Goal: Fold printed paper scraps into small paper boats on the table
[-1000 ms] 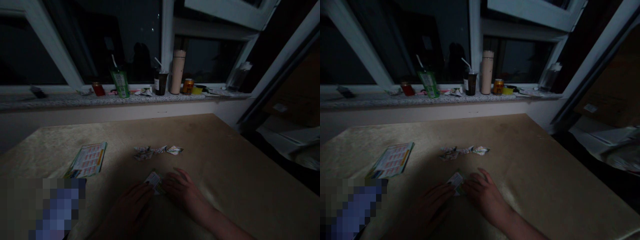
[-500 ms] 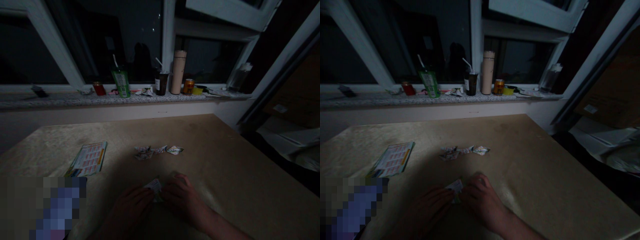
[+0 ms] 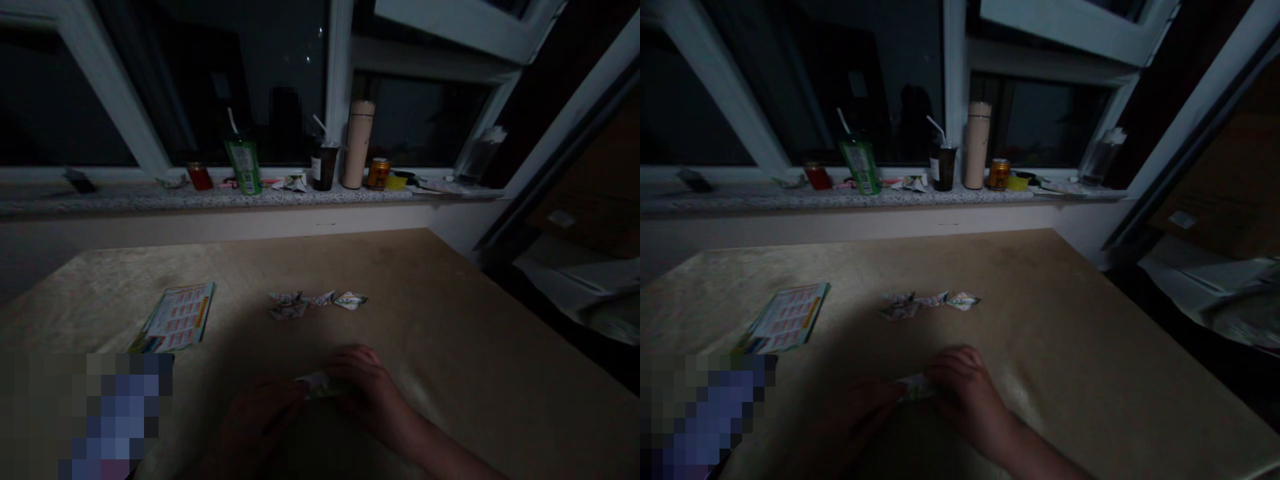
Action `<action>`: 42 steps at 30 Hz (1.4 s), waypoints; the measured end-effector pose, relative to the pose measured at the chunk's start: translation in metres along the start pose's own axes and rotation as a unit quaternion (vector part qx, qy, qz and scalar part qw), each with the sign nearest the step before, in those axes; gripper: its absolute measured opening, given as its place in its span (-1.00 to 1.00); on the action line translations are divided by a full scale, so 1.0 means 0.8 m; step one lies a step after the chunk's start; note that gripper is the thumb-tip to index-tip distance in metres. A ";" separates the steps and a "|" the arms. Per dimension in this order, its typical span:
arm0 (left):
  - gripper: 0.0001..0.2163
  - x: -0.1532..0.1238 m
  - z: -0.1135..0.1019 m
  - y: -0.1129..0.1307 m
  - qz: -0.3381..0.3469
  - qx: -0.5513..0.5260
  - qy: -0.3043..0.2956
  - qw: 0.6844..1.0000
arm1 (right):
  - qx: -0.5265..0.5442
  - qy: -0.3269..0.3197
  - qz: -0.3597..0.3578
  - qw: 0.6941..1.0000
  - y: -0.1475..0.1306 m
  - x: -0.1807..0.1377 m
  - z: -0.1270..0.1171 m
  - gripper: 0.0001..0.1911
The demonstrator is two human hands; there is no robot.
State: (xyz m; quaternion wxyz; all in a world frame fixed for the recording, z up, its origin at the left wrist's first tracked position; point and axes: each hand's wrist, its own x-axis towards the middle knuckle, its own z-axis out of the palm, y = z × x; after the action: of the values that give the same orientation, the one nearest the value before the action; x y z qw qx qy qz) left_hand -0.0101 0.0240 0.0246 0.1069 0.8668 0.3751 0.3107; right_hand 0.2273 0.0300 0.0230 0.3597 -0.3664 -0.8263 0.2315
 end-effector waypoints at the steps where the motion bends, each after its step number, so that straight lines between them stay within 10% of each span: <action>1: -0.83 0.001 -0.001 0.002 -0.026 -0.022 -0.004 0.999 | 0.013 -0.001 0.013 1.000 0.000 0.001 0.001 -0.71; 12: -0.78 -0.004 0.000 0.003 -0.196 -0.085 -0.018 0.977 | 0.041 0.007 0.063 0.997 0.000 0.002 0.005 -0.79; 27: -0.77 -0.004 0.005 -0.003 -0.048 -0.036 -0.011 0.998 | -0.023 0.021 0.098 0.995 0.010 0.000 0.009 -0.68; 42: -0.72 0.002 0.005 0.001 -0.072 -0.007 -0.077 0.994 | -0.103 0.008 0.115 0.988 0.010 -0.001 0.011 -0.81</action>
State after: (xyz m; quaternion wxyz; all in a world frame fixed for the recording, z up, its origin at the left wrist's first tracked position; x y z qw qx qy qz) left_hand -0.0065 0.0243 0.0228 0.1639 0.8580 0.4251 0.2371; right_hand 0.2245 0.0336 0.0119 0.2978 -0.4961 -0.7950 0.1823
